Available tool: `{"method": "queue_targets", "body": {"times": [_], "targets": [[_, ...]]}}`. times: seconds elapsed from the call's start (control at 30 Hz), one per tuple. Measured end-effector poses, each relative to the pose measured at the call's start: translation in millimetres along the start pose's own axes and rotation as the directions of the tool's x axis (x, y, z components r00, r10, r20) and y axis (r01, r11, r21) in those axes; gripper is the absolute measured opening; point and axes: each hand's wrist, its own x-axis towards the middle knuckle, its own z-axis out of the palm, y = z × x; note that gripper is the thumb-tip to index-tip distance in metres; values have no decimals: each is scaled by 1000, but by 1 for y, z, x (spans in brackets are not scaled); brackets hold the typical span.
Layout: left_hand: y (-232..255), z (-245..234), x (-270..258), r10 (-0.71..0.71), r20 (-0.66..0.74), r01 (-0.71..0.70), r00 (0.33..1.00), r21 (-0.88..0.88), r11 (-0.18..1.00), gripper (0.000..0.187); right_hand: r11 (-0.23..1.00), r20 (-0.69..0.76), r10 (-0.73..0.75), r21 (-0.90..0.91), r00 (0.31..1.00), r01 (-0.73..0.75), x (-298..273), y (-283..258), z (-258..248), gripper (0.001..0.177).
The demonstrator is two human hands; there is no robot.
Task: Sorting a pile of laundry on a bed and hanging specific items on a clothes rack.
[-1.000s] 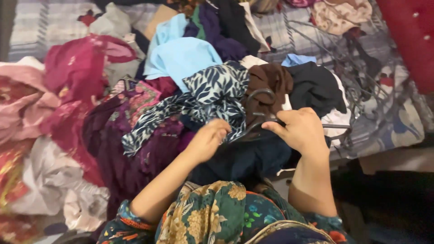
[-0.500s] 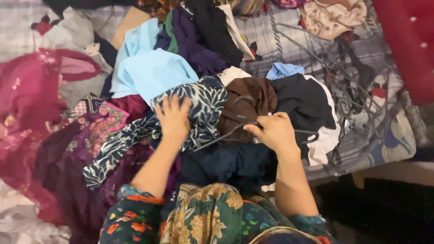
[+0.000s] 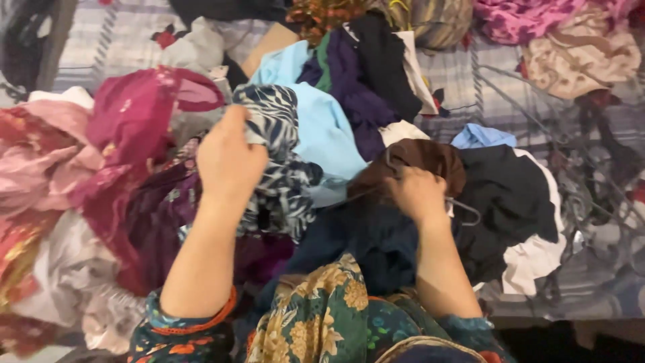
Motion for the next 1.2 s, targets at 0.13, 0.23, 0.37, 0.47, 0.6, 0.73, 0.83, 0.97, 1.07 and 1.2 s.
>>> {"method": "queue_targets", "body": {"times": [0.13, 0.23, 0.37, 0.47, 0.6, 0.73, 0.83, 0.97, 1.07, 1.2], "targets": [[18, -40, -16, -35, 112, 58, 993, -217, 974, 43, 856, 2, -275, 457, 961, 244, -8, -111, -69, 54], [1, -57, -33, -106, 322, 282, 941, -572, 770, 62, 546, -333, -469, 618, 818, 565, -18, -170, -92, 72], [-53, -94, -57, -60, 266, 259, 962, -821, 508, 60, 586, -353, -353, 638, 866, 499, -22, -195, -78, 42], [-81, -138, -72, -20, 163, 134, 986, -726, 674, 50, 669, -336, -236, 624, 912, 403, -21, -195, -86, 35], [-92, -188, -87, -207, 199, 274, 958, -417, 867, 32, 617, -482, -160, 633, 861, 469, -27, -209, -133, 35], [-65, -217, -98, 31, 92, -27, 995, -43, 999, 66, 542, -445, -26, 746, 895, 387, -36, -238, -167, 31], [-57, -224, -108, 172, 119, -193, 978, 204, 960, 89, 449, -383, 33, 831, 923, 328, -43, -251, -185, 24], [-72, -218, -121, 223, 147, -261, 964, 343, 902, 64, 498, -595, 14, 701, 804, 510, -53, -253, -203, 19], [-95, -226, -120, 289, -52, -233, 956, 464, 855, 45, 557, -612, 61, 677, 789, 481, -60, -242, -214, 21], [-127, -239, -116, 107, -150, -17, 983, 508, 861, 46, 569, -593, 156, 708, 790, 419, -59, -216, -209, 20]]}}
